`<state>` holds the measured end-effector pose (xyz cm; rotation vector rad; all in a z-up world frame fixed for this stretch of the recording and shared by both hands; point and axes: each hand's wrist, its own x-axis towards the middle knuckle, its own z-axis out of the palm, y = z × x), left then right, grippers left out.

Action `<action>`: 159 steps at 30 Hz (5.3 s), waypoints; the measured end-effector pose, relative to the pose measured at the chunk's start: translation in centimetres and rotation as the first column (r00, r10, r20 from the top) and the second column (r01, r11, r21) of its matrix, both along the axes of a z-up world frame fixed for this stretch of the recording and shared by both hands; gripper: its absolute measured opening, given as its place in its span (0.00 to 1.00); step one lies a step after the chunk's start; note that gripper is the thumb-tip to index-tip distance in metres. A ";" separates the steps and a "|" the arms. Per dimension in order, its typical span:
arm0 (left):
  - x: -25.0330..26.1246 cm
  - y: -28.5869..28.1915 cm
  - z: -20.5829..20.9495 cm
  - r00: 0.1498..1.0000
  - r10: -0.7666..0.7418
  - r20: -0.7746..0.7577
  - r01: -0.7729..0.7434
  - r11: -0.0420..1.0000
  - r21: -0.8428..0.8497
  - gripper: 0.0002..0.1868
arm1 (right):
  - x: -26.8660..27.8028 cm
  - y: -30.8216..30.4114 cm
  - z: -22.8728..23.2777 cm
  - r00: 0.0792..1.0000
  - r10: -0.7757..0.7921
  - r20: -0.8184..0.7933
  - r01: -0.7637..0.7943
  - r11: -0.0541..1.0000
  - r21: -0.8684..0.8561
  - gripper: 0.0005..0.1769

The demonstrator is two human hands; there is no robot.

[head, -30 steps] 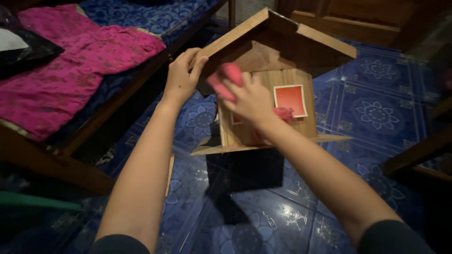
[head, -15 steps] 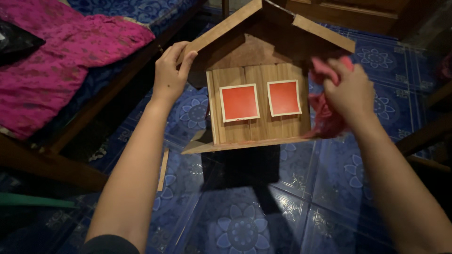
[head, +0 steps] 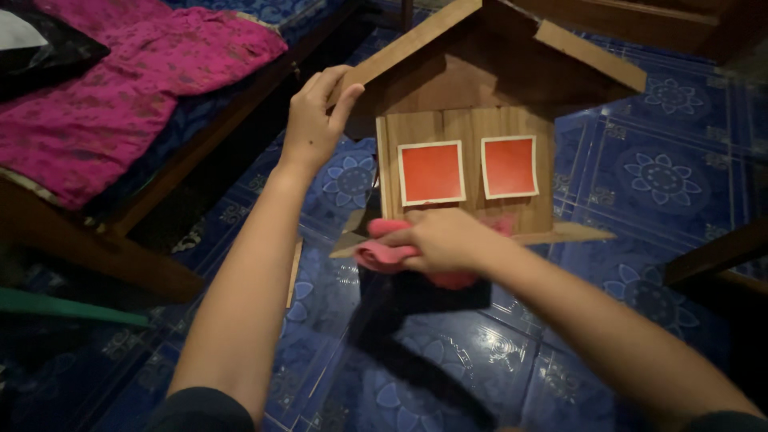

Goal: The person wipes the exterior and interior surfaces of a cardboard house model with a pink cloth. The person rotates the model to clean different sides, including the roof, walls, and the inside of the open structure.

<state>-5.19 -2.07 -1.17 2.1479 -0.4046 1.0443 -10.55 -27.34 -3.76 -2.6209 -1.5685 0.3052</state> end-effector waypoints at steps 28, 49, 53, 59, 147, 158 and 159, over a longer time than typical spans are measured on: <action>-0.9 0.9 -1.8 0.998 0.028 0.060 -0.034 0.995 0.093 0.17 | -3.0 -6.0 -3.8 0.948 -0.317 0.037 0.318 0.948 -0.017 0.25; 4.3 5.2 -5.5 0.924 0.372 -0.083 -0.375 0.927 -0.023 0.34 | 0.6 -21.2 -12.8 0.935 -0.319 -0.154 0.343 0.709 0.616 0.34; 2.3 3.0 -8.1 0.641 0.594 -0.486 -0.663 0.748 0.041 0.54 | -1.4 -17.4 -11.7 0.967 -0.252 -0.034 0.188 0.616 0.765 0.31; -0.3 -1.6 -12.7 0.583 0.556 -0.593 -0.733 0.674 -0.088 0.60 | -2.3 -12.6 -11.1 0.945 -0.328 0.006 0.169 0.502 0.848 0.18; 0.7 -0.8 -19.6 0.968 -0.223 -0.116 -0.065 0.222 -0.973 0.33 | 2.0 -3.3 -12.4 0.755 -0.636 -0.156 0.524 0.445 0.726 0.32; 0.6 -1.6 -19.5 0.967 -0.243 -0.069 -0.011 0.233 -0.972 0.33 | 3.8 -2.7 -15.6 0.700 -0.680 0.218 0.247 0.516 0.820 0.42; 0.8 -1.4 -19.3 0.968 -0.235 -0.093 -0.040 0.223 -0.974 0.34 | 5.3 -4.0 -16.9 0.670 -0.699 0.251 0.264 0.540 0.799 0.40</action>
